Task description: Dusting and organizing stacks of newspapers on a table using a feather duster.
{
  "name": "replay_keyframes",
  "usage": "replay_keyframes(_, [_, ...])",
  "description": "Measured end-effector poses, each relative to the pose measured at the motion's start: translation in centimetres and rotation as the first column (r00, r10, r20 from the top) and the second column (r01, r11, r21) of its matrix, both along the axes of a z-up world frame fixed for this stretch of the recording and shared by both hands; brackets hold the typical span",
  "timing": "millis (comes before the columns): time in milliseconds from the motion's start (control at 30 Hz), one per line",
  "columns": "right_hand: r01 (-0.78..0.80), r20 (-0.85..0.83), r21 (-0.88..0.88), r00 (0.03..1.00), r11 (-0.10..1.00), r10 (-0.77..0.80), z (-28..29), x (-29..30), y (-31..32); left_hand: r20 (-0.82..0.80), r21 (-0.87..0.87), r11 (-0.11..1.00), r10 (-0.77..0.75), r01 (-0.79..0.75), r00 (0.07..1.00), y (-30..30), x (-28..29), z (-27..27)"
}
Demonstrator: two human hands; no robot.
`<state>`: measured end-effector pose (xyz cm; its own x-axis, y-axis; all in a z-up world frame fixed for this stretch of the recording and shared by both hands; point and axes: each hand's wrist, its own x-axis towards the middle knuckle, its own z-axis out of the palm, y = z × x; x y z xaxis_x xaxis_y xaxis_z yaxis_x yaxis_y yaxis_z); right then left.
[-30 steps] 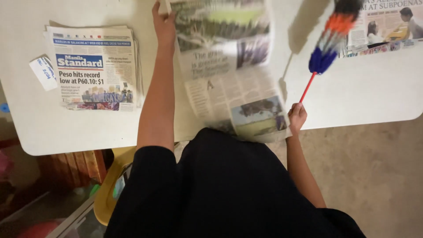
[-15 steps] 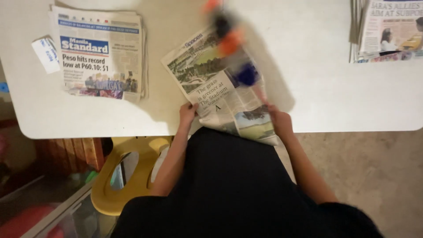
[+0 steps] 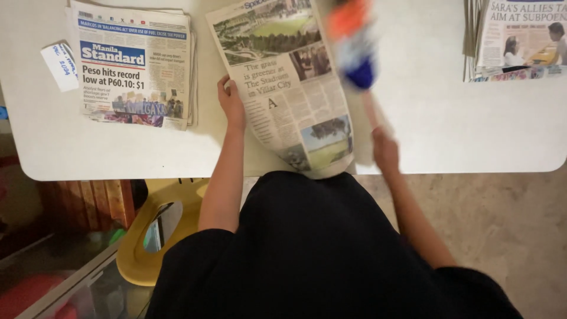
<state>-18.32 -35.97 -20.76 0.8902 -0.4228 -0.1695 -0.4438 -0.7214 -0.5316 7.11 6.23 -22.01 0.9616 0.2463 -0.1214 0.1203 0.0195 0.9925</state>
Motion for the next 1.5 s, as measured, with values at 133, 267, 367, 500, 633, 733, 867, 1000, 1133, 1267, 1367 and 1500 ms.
replay_keyframes(133, [-0.233, -0.134, -0.024, 0.965, 0.972, 0.227, -7.1, -10.0, 4.3, -0.285, -0.146, 0.989, -0.035, -0.007, 0.958, -0.5, -6.4, -1.4])
replay_keyframes(267, [-0.282, -0.330, -0.070, 0.912, 0.957, 0.245, -6.0, -11.9, 6.3, -0.541, -0.043, 0.985, -0.166, 0.170, 0.825, -1.7, -12.9, -5.0])
replay_keyframes(367, [-0.297, -0.024, -0.013, 0.955, 0.955, 0.296, -3.6, -10.6, 5.8, -0.422, -0.239, 0.965, -0.201, 0.105, 0.884, -3.3, -13.4, -6.4])
replay_keyframes(500, [-0.277, -0.206, -0.050, 0.943, 0.960, 0.262, -1.2, -7.0, 5.3, -0.438, -0.109, 0.981, -0.192, 0.160, 0.879, -7.1, -11.9, -0.5])
replay_keyframes(633, [-0.001, -0.122, -0.169, 0.992, 0.986, -0.020, -2.6, -5.8, 2.2, -0.269, 0.176, 0.948, -0.212, 0.264, 0.940, -6.6, -13.1, -1.3])
replay_keyframes(733, [0.186, 0.011, -0.101, 0.983, 0.977, -0.186, -4.4, -5.2, -1.4, 0.044, 0.550, 0.709, -0.553, 0.442, 0.832, -4.9, -13.5, 2.0])
replay_keyframes(867, [0.379, -0.106, -0.050, 0.918, 0.924, -0.382, -1.5, -5.7, -3.3, -0.028, 0.764, 0.281, -0.884, 0.581, 0.466, -3.6, -16.6, 6.2])
replay_keyframes(1000, [0.337, 0.335, -0.179, 0.904, 0.924, -0.265, -0.1, -5.6, -1.9, -0.129, 0.818, 0.200, -0.849, 0.539, 0.512, -3.2, -16.6, 2.1])
replay_keyframes(1133, [0.231, 0.392, -0.155, 0.907, 0.961, -0.155, 1.8, -4.1, 0.4, -0.148, 0.823, 0.249, -0.773, 0.510, 0.617, -3.1, -15.6, 0.3])
replay_keyframes(1267, [0.388, 0.076, 0.547, 0.859, 0.741, -0.506, -0.5, -3.1, 0.8, -0.243, 0.488, 0.598, -0.607, 0.636, 0.756, -2.4, -13.7, 1.4])
replay_keyframes(1367, [0.288, 0.056, 0.561, 0.922, 0.776, -0.382, 1.8, -1.5, 1.6, -0.251, 0.268, 0.703, -0.609, 0.658, 0.752, -0.1, -11.5, 3.4])
replay_keyframes(1500, [-0.005, 0.135, 0.336, 0.990, 0.942, -0.043, 4.8, 1.5, 3.6, -0.261, 0.275, 0.736, -0.562, 0.618, 0.785, 2.4, -9.4, 6.9])
